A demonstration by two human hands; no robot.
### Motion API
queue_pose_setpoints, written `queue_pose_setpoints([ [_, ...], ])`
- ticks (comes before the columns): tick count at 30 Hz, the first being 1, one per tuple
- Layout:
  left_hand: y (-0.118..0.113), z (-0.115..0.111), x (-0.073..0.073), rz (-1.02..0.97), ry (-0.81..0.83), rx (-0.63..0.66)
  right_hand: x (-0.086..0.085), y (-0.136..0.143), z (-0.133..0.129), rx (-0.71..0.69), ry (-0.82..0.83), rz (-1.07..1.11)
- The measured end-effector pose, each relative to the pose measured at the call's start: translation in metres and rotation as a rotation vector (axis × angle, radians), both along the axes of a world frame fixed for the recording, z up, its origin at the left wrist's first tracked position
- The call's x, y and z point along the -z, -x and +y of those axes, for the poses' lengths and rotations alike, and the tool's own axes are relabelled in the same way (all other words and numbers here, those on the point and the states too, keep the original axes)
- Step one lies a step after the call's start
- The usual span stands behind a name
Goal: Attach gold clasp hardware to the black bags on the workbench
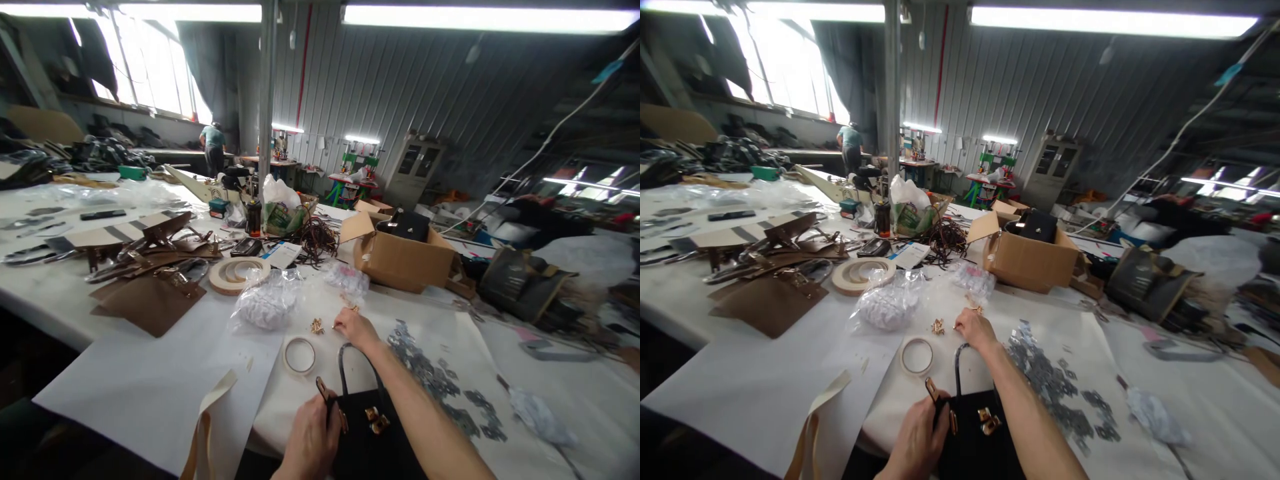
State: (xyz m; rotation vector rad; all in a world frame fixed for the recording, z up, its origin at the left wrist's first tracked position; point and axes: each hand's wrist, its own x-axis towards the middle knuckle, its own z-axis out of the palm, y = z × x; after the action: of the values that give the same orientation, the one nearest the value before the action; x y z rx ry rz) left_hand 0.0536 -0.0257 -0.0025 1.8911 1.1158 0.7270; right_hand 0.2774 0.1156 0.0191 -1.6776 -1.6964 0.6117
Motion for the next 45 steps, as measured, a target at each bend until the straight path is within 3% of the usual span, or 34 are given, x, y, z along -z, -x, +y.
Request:
queue_pose_setpoints([
  [5,0.004,0.004,-0.007,0.029,0.052,0.001,-0.027,-0.031,-0.036,0.315,-0.107,0.187],
  [10,0.003,0.005,-0.007,0.020,0.084,-0.022,-0.052,-0.060,-0.125,0.595,-0.295,0.557],
  [14,0.002,-0.004,-0.010,0.008,0.083,-0.159,-0.034,-0.048,-0.205,0.669,-0.205,0.850],
  [16,0.002,-0.005,-0.015,0.038,-0.084,-0.246,-0.014,-0.036,-0.233,0.687,-0.100,0.929],
  [18,-0.001,-0.002,-0.023,0.100,-0.341,-0.231,0.007,-0.026,-0.251,0.704,-0.021,0.958],
  [19,-0.003,0.001,-0.029,0.143,-0.463,-0.141,0.015,-0.021,-0.255,0.713,0.004,0.945],
  [21,-0.013,0.008,-0.041,0.233,-0.624,0.179,0.029,-0.016,-0.260,0.734,0.021,0.868],
  [23,-0.030,0.012,-0.051,0.330,-0.664,0.475,0.036,-0.015,-0.260,0.750,0.010,0.755],
  [24,-0.040,0.013,-0.055,0.385,-0.659,0.544,0.038,-0.015,-0.260,0.758,-0.005,0.703],
  [29,-0.088,0.004,-0.048,0.643,-0.661,0.574,0.042,-0.018,-0.261,0.804,-0.081,0.618],
  [34,-0.103,0.000,-0.039,0.727,-0.588,0.572,0.039,-0.016,-0.265,0.792,-0.088,0.605],
  [41,-0.121,0.034,-0.062,0.510,-0.231,0.545,0.037,-0.008,-0.258,0.633,-0.033,0.428],
  [45,-0.140,0.045,-0.065,0.340,-0.140,0.528,0.036,-0.006,-0.248,0.707,-0.050,0.408],
])
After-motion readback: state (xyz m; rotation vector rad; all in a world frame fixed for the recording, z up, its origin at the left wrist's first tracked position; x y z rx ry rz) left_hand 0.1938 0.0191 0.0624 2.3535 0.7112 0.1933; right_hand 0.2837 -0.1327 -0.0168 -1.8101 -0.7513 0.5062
